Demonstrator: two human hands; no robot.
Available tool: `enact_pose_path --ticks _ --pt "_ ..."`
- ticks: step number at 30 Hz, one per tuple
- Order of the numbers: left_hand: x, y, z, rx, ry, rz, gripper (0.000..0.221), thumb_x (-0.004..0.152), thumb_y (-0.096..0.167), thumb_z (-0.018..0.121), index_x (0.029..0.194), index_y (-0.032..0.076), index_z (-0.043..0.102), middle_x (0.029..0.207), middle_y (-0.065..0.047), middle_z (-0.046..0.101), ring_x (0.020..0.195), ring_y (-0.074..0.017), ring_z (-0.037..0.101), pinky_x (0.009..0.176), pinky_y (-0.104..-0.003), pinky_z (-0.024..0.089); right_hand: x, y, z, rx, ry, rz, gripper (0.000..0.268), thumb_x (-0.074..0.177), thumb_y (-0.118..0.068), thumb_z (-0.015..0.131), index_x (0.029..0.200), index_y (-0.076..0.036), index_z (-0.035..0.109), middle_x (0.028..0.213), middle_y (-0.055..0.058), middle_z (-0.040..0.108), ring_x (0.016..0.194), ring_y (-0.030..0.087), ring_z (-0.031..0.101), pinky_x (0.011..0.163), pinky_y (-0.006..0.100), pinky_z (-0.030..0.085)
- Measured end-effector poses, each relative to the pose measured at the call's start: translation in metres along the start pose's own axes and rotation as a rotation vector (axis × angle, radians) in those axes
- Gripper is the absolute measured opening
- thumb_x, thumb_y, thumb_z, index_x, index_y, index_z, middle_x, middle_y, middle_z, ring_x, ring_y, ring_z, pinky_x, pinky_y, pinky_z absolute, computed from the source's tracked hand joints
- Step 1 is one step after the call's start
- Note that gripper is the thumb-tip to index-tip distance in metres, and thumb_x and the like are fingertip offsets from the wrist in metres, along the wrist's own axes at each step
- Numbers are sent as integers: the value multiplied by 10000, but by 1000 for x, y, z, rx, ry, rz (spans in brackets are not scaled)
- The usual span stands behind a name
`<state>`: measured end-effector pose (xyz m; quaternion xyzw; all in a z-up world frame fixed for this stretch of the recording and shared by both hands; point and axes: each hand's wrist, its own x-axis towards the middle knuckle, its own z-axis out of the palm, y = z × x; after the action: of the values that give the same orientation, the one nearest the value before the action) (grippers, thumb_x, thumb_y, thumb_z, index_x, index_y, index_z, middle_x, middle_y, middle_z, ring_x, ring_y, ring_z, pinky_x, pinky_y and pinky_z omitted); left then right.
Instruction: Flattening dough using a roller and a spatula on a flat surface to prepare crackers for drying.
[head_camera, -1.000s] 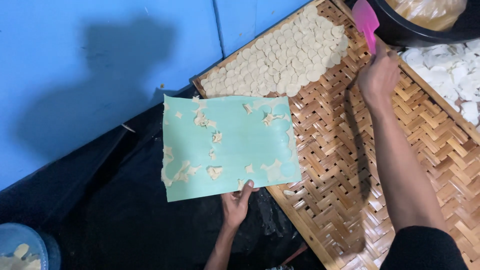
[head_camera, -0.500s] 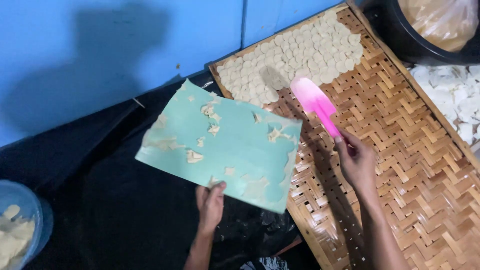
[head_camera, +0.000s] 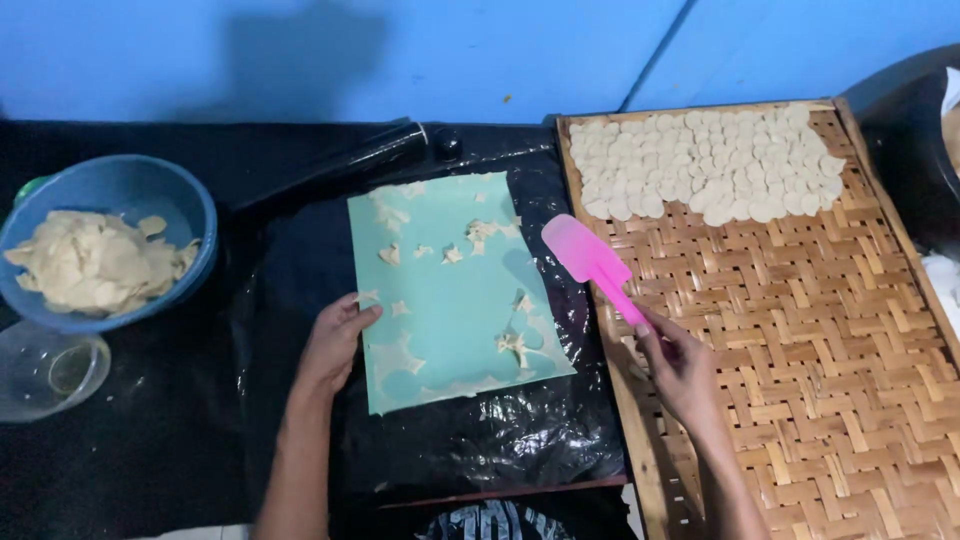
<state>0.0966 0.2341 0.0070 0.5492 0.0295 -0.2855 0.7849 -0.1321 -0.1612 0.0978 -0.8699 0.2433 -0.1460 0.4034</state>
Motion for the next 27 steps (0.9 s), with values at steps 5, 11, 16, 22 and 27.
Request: enact_pose_path --ticks 5,11,16,22,27 --pt "42 -35 -25 289 170 178 334 908 58 698 1216 -64 657 1033 -145 767 869 -182 720 737 -309 565 -20 -5 13 -51 -23 40 374 995 -198 649 1347 -80 695 805 51 707 697 74 593 619 250 477" --pt "82 -21 -19 425 267 225 323 874 72 740 1157 -73 683 962 -146 770 807 -193 727 672 -325 566 -29 -23 17 -154 -22 15 380 966 -220 658 1330 -117 697 654 20 679 587 56 539 543 248 453" --pt "81 8 -20 656 295 285 379 883 172 741 1191 -46 706 979 -156 790 805 -187 758 675 -324 589 -30 -41 25 -346 4 49 355 982 -222 668 1320 -131 729 616 107 583 566 118 469 536 295 430" --pt "14 32 -27 818 338 423 600 946 332 727 1369 -73 594 1079 -152 778 930 -203 748 811 -330 565 -15 -38 40 -411 110 -117 308 980 -234 675 1237 -73 729 747 154 687 590 225 630 587 362 508" --pt "-60 15 -17 727 341 39 584 946 323 676 1417 -8 585 1049 -136 801 857 -172 771 791 -309 585 7 -34 53 -466 -84 -43 310 1047 -202 602 1329 -74 628 943 257 728 873 450 711 690 505 540"
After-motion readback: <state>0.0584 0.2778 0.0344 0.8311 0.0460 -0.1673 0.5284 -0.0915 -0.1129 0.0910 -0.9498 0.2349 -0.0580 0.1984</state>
